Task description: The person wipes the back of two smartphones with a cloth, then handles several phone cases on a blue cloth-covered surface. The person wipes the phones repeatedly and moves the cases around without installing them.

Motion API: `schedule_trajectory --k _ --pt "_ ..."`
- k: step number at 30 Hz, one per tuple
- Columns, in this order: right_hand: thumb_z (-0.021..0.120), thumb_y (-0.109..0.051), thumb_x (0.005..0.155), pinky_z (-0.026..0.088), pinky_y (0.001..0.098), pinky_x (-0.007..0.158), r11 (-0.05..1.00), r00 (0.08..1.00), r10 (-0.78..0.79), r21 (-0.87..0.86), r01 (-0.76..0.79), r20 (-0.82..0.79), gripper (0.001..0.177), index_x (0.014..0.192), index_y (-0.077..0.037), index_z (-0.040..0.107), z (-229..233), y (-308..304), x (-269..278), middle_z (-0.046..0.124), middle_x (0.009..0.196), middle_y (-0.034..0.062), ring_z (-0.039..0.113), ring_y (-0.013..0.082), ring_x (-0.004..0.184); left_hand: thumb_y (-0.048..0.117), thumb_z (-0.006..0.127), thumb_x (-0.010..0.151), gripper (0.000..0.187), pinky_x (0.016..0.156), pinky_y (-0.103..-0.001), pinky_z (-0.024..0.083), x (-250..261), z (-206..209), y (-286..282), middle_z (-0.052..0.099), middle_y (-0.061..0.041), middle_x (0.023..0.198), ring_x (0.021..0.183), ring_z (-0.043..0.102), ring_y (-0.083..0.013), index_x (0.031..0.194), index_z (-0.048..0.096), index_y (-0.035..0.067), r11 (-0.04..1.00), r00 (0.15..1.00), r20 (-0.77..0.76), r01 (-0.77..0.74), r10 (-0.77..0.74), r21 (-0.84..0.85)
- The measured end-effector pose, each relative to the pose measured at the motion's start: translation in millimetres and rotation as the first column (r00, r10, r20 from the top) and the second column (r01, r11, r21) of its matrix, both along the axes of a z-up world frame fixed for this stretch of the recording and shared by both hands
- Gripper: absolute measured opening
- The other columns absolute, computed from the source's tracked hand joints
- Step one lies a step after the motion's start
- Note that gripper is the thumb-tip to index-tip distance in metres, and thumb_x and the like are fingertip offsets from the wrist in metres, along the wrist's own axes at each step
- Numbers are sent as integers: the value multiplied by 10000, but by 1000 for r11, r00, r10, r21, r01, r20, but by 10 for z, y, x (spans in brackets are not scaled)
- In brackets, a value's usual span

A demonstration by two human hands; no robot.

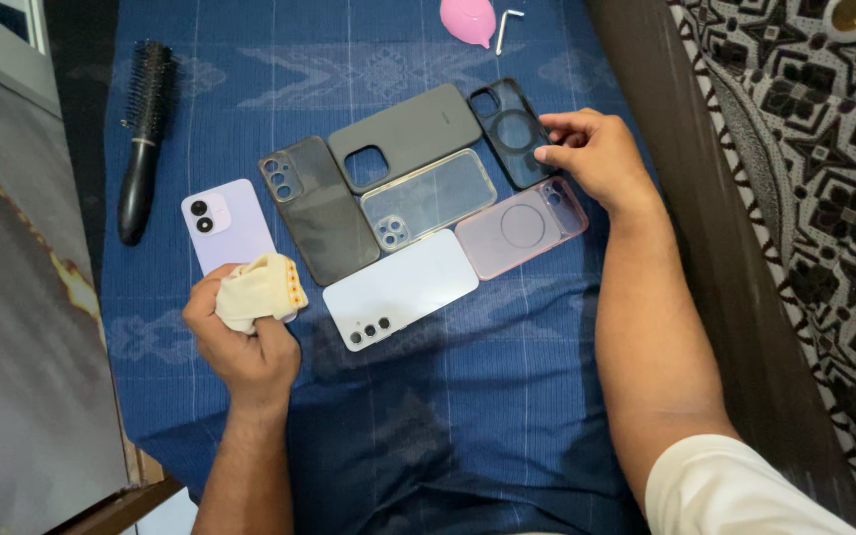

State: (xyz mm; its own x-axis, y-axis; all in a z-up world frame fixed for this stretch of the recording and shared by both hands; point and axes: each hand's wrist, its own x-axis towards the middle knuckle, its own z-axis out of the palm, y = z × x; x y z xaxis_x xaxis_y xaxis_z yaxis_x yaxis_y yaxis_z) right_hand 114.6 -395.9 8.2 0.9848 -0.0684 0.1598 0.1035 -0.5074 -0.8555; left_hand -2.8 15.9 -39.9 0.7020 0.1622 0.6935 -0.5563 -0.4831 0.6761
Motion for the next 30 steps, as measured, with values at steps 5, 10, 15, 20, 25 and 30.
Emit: schedule_trajectory --k 5,10,15,20,25,30 --pt "846 -67 785 505 226 763 1000 1000 7 19 -7 3 464 1240 -56 754 -20 15 8 634 989 -29 552 65 814 -79 503 995 463 1068 -353 529 -27 -191 67 591 -185 1302 1181 647 -236 1445 395 -53 990 996 -31 -88 85 -113" --pt "838 -57 810 506 230 780 1000 999 25 16 -26 24 448 1250 -51 754 -62 -8 7 644 984 -22 567 61 828 -50 513 1060 516 1137 -332 506 -21 -423 181 540 -179 1413 1289 597 -242 1526 292 -54 929 985 62 -129 160 -347" --pt "838 -61 807 521 224 782 1000 1000 3 28 -4 5 454 1252 -58 751 -101 -18 34 645 976 -25 580 55 821 -39 522 1134 367 1014 -304 516 -12 -509 263 557 -162 1265 1132 597 -219 1461 359 -66 893 984 7 -160 179 -422" --pt "845 -46 810 502 222 772 999 998 42 -13 -41 51 454 1255 -43 752 -109 -60 37 639 980 -20 567 59 817 -42 519 1125 586 1133 -329 510 11 -569 291 540 -201 1441 1290 599 -248 1605 183 -52 881 988 28 -125 155 -456" --pt "837 -34 796 511 221 768 998 999 41 39 -43 34 467 1254 -41 743 -70 -32 18 642 998 -35 572 53 815 -44 520 1161 487 1089 -334 497 13 -614 350 545 -207 1371 1217 593 -253 1547 225 -70 916 987 6 -149 163 -372" --pt "810 -13 781 526 214 781 979 1000 21 205 -20 -5 511 1279 -53 698 -45 -56 10 655 1002 -45 584 42 827 -51 498 1174 550 1132 -345 515 -1 -665 397 532 -228 1451 1250 587 -261 1587 136 -62 927 991 -11 -131 136 -351"
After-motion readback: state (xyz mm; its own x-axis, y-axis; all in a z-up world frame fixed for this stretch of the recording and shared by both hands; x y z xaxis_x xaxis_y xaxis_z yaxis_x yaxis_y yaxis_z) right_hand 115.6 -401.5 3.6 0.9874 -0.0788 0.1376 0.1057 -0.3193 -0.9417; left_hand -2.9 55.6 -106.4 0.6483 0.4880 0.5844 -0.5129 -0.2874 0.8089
